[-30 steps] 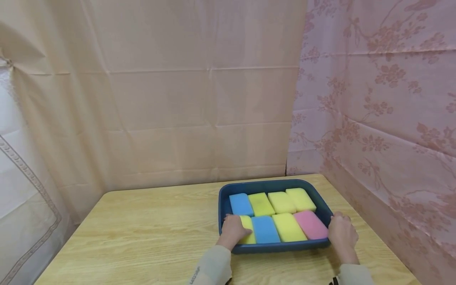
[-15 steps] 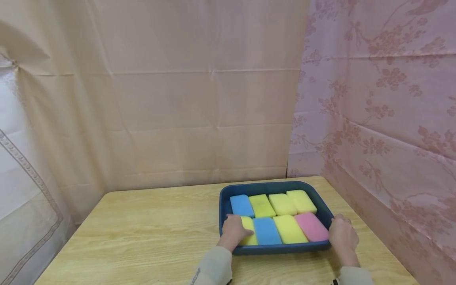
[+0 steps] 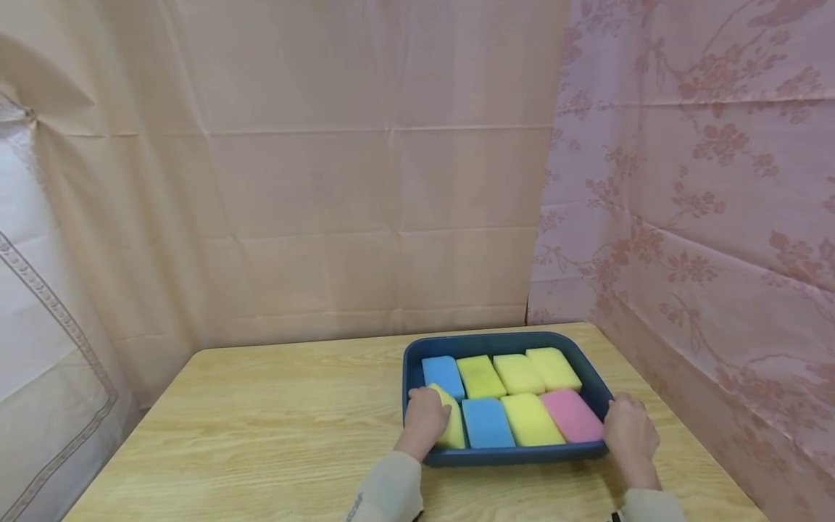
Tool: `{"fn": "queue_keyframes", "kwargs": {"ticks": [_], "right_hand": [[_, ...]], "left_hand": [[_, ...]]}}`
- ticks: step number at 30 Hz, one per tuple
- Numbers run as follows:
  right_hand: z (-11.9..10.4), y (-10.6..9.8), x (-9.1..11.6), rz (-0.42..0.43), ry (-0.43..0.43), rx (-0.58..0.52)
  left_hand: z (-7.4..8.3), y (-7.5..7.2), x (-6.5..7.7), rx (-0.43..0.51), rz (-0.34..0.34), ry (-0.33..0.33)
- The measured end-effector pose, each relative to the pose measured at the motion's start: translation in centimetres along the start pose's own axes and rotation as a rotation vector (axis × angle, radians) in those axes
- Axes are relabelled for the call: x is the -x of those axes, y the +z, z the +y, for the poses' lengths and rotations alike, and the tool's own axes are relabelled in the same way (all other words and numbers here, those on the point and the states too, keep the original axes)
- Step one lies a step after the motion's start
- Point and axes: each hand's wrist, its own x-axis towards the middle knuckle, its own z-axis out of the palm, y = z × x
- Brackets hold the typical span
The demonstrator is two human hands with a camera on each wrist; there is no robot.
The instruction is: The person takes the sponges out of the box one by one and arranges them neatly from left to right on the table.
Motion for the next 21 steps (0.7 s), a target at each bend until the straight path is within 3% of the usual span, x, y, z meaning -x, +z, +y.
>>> {"fn": "queue_keyframes", "kwargs": {"ticks": [5, 8, 21], "right_hand": [[0.0, 0.1, 0.0, 0.007, 0.014, 0.004], [0.0, 0.2, 0.0, 0.006, 0.017, 0.005], [0.0, 0.2, 0.0, 0.018, 0.005, 0.007]], "left_hand": [[-0.6, 0.2, 0.0, 0.223, 0.058, -0.014], [-0.7, 0.0, -0.1, 0.304, 0.068, -0.020], [-1.6, -1.5, -0.2, 0.418, 0.157, -0.075]]}}
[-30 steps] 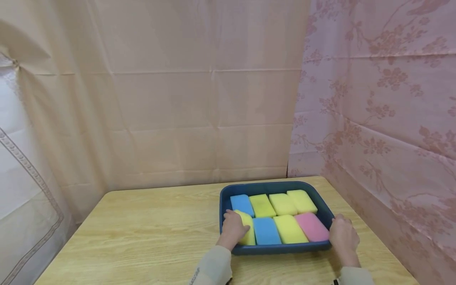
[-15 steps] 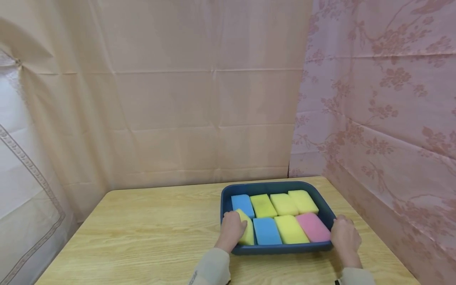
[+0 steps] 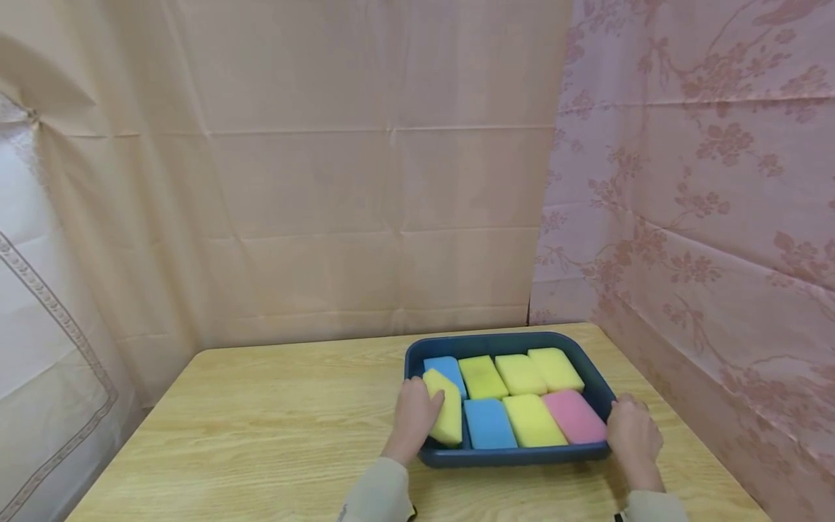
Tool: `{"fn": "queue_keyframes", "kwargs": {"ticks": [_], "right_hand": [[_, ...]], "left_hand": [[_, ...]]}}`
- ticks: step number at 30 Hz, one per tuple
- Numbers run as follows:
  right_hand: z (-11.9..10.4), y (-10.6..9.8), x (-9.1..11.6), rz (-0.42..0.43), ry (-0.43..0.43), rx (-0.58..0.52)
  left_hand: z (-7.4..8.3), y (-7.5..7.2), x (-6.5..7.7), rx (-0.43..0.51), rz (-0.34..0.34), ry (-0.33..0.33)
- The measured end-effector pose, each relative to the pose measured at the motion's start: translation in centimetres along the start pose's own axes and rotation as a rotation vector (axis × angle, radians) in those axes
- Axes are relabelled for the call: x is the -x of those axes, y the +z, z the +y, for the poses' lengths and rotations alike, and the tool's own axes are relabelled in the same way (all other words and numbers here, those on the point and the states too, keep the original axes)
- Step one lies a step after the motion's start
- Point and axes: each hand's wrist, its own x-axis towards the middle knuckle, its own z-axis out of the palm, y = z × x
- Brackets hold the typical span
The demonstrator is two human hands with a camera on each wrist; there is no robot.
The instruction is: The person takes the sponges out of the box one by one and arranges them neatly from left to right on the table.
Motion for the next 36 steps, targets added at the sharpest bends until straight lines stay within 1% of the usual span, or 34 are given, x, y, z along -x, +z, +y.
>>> {"fn": "queue_keyframes", "kwargs": {"ticks": [4, 11, 15, 23, 26, 30, 36], "right_hand": [[0.0, 0.0, 0.0, 0.003, 0.001, 0.001], [0.0, -0.1, 0.0, -0.017, 0.001, -0.001], [0.1, -0.1, 0.0, -0.031, 0.011, 0.001], [0.0, -0.2, -0.1, -0.032, 0.014, 0.005], [0.0, -0.2, 0.0, -0.025, 0.014, 0.004], [-0.2, -0.2, -0.1, -0.037, 0.025, 0.006], [-0.1, -0.2, -0.2, -0.047, 0.028, 0.010]], "left_hand": [[-0.5, -0.8, -0.2, 0.056, 0.033, -0.025], [-1.4, -2.7, -0.5, 0.156, 0.094, -0.054], [-2.1, -3.7, -0.7, 0.193, 0.103, -0.087], [-3.3, -5.2, -0.8, 0.222, 0.105, -0.146], [-3.9, -5.6, -0.8, 0.197, 0.126, -0.152], [-4.7, -6.4, -1.0, 0.169, 0.158, -0.159], [-6.2, -7.7, -1.2, 0.197, 0.172, -0.186]]}}
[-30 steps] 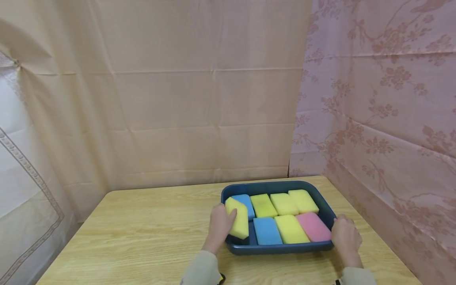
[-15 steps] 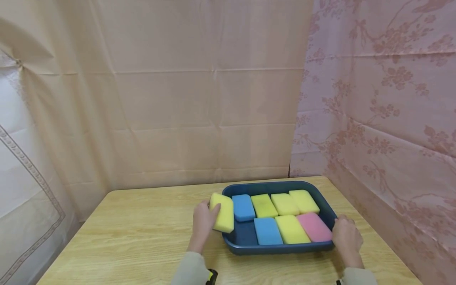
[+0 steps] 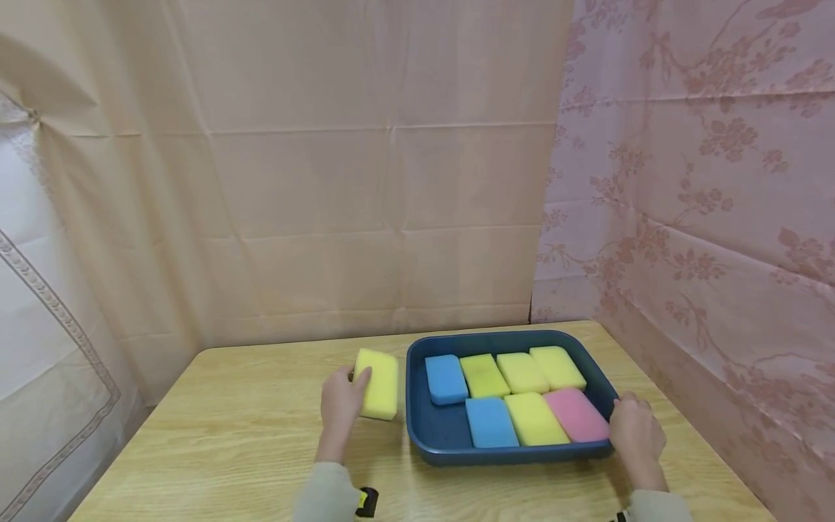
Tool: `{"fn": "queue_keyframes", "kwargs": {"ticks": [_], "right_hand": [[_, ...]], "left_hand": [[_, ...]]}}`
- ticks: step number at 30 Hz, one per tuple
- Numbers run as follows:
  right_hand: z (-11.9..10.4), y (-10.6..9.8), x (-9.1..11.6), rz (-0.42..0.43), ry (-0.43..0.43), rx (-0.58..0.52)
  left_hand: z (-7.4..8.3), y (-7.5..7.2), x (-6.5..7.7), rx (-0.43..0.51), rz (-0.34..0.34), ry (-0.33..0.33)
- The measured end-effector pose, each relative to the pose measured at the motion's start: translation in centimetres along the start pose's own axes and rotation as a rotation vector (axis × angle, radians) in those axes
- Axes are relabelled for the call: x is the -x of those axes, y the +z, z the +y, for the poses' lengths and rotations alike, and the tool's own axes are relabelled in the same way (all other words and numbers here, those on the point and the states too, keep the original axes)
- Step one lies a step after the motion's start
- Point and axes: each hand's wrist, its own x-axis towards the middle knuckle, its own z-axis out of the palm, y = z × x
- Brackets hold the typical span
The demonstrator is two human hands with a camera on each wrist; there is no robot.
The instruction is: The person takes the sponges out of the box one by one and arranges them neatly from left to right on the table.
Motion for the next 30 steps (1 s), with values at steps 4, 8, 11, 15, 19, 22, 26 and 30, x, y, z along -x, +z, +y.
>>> {"fn": "queue_keyframes", "kwargs": {"ticks": [4, 8, 11, 15, 19, 22, 26, 30], "right_hand": [[0.1, 0.0, 0.0, -0.004, -0.002, -0.003], [0.1, -0.1, 0.0, 0.001, -0.003, -0.006], [0.1, -0.1, -0.1, -0.003, 0.000, -0.003], [0.1, -0.2, -0.1, -0.022, 0.007, -0.001], [0.1, -0.3, -0.1, -0.023, 0.004, -0.003], [0.2, -0.2, -0.1, -0.014, 0.001, -0.007], [0.3, -0.2, 0.0, -0.013, -0.001, -0.019], [0.2, -0.1, 0.1, -0.009, -0.011, -0.027]], "left_hand": [[-1.1, -1.2, -0.6, -0.005, 0.020, -0.039], [-2.3, -2.4, -1.0, -0.016, 0.027, -0.087], [-3.2, -3.2, -1.3, -0.018, 0.034, -0.115], [-4.6, -4.2, -1.6, -0.031, 0.042, -0.152], [-6.0, -5.1, -1.8, -0.052, 0.052, -0.179], [-7.0, -5.7, -1.8, -0.045, 0.042, -0.206], [-8.2, -6.3, -1.7, -0.020, 0.031, -0.232], [-9.3, -7.0, -1.8, 0.002, 0.059, -0.220]]}}
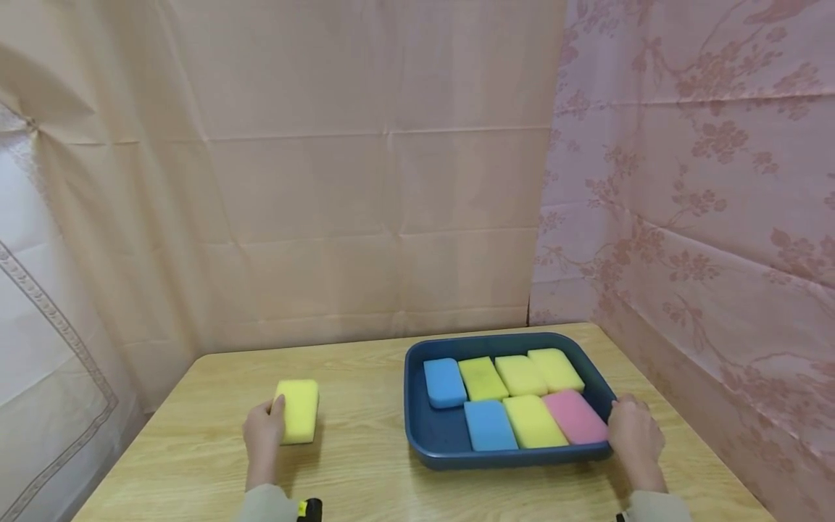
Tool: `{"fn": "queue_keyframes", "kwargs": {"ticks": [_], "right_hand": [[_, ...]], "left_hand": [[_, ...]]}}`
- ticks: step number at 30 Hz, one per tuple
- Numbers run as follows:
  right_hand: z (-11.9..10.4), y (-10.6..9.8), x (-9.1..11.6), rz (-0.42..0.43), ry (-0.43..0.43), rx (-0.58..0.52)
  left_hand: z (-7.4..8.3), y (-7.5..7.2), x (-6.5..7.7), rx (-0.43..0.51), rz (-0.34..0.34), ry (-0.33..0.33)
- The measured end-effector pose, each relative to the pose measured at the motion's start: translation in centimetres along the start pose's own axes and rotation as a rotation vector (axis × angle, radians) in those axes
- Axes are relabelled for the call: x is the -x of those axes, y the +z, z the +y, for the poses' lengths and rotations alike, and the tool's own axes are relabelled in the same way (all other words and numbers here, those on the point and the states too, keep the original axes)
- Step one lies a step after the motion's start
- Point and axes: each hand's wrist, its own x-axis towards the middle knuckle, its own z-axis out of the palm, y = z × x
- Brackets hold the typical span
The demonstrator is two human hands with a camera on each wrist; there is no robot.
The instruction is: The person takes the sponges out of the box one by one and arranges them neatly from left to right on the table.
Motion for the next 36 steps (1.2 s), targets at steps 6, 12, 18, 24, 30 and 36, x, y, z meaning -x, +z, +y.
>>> {"fn": "queue_keyframes", "kwargs": {"ticks": [6, 12, 18, 24, 30, 36], "right_hand": [[-0.1, -0.1, 0.0, 0.025, -0.021, 0.006], [-0.1, -0.2, 0.0, 0.017, -0.016, 0.011], [0.1, 0.0, 0.1, 0.007, -0.014, 0.015], [0.1, 0.1, 0.2, 0.010, -0.018, 0.016], [0.1, 0.2, 0.1, 0.018, -0.014, 0.013], [0.0, 0.0, 0.1, 0.006, -0.004, 0.023]], "left_hand": [[-1.3, -1.4, -0.4, 0.004, 0.044, -0.021], [-2.4, -2.4, -0.8, -0.004, 0.051, -0.043], [-3.3, -2.7, -0.7, -0.007, 0.047, -0.096], [-4.4, -2.7, -1.0, -0.017, 0.061, -0.137], [-4.7, -2.8, -1.5, -0.026, 0.055, -0.150], [-5.3, -2.8, -1.9, -0.010, 0.059, -0.182]]}}
